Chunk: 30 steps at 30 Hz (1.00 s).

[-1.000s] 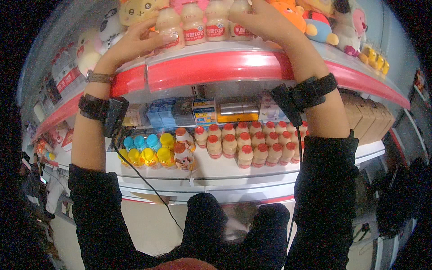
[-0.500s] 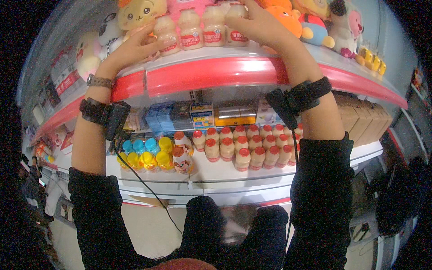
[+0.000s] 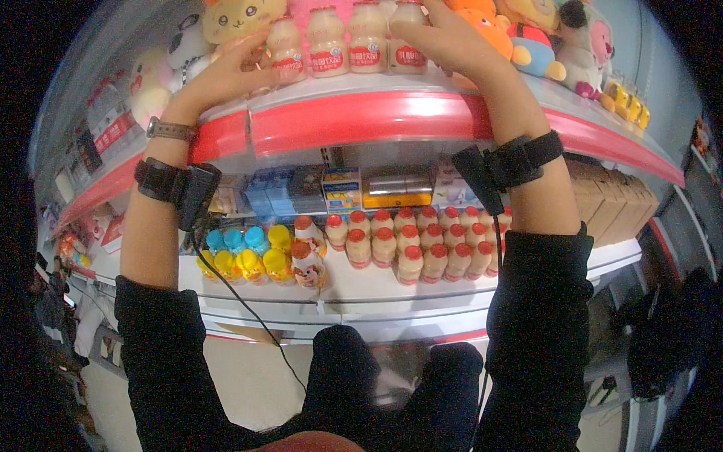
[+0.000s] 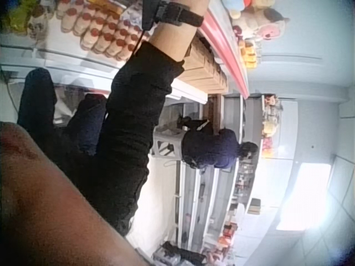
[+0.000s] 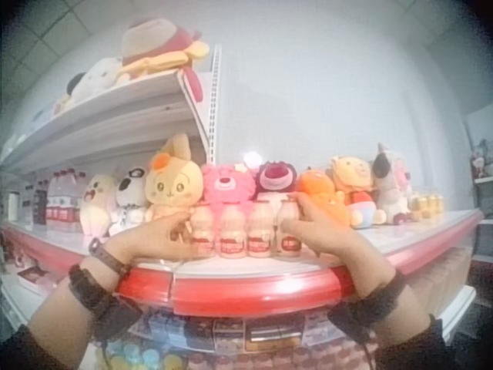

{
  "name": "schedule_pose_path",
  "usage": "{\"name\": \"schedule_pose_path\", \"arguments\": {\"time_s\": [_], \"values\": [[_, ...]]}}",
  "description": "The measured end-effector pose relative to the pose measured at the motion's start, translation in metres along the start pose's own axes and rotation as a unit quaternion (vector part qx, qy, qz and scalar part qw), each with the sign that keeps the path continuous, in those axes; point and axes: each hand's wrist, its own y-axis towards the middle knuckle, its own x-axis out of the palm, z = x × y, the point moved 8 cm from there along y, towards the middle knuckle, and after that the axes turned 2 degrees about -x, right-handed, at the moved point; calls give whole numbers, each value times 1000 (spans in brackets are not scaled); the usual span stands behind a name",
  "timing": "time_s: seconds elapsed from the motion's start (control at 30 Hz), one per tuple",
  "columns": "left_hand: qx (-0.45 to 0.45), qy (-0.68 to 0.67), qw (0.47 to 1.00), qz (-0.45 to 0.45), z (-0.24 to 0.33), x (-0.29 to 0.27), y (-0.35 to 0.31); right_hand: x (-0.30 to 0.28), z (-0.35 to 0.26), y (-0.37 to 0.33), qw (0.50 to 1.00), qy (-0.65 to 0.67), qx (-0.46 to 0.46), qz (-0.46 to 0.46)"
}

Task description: The person organizes several small yellow jars and larger white bottles on store shelves by hand, moving the items one at a time and aligning them in rows.

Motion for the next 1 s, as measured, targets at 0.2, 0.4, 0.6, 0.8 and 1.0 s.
{"name": "schedule_pose_path", "arguments": {"time_s": [0.2,0.4,0.6,0.8,1.0], "values": [[6,-65,998,-27,-17,7,1,1,-6,-6,996,20,79,-35],[56,7,998,39,-16,-2,2,-3,-13,-6,1000,2,-27,5],[-22,-45,998,-36,-14,6,0,-4,4,4,998,-36,-39,16],[-10,-66,998,-15,-23,6,0,-10,-2,1,999,-10,18,40],[-1,-45,999,-22,-15,7,0,-8,3,5,995,-64,-52,48]]}}
